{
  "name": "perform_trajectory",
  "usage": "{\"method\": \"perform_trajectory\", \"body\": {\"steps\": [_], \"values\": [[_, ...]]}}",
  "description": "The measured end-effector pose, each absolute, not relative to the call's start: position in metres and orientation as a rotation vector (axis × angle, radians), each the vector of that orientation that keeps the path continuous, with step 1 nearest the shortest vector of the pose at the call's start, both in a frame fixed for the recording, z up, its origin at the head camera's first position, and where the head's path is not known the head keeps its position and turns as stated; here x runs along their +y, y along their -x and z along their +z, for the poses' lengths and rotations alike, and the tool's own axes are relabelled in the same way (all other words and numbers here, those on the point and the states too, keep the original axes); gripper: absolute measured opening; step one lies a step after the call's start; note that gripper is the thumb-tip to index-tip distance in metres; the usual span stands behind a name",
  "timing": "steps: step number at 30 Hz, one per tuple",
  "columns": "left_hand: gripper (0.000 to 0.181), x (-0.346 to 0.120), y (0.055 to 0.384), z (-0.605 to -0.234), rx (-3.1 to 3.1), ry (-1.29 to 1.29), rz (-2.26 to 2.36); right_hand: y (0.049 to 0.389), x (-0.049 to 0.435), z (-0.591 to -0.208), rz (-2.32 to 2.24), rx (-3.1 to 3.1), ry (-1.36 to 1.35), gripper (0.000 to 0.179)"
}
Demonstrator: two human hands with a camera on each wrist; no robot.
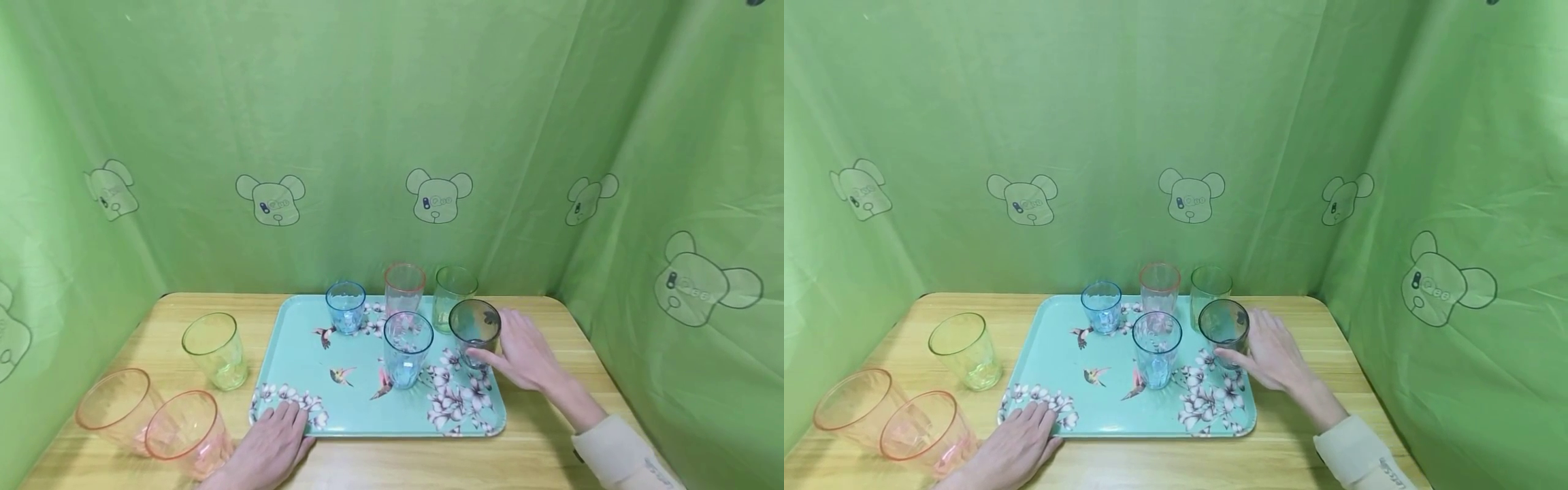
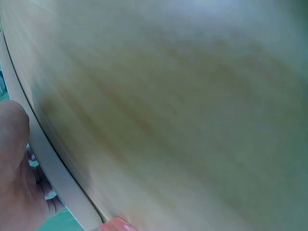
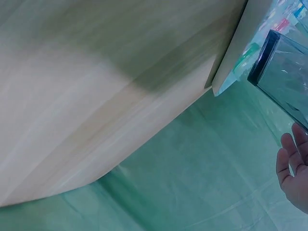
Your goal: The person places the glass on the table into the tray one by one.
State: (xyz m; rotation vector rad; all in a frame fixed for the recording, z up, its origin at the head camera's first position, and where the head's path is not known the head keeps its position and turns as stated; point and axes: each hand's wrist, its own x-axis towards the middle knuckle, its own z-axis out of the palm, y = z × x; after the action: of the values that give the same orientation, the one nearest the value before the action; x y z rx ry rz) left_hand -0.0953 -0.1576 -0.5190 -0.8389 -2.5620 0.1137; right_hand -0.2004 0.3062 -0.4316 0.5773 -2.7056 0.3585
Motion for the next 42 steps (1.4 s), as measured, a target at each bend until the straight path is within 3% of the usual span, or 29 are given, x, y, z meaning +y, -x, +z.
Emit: {"method": "perform_trajectory", "body": {"steps": [42], "values": [[0.033, -0.158, 0.095, -0.518, -2.553, 0.846, 0.097, 0.189, 0.295, -0.460, 0.659, -2.730, -0.581, 0.084]]}}
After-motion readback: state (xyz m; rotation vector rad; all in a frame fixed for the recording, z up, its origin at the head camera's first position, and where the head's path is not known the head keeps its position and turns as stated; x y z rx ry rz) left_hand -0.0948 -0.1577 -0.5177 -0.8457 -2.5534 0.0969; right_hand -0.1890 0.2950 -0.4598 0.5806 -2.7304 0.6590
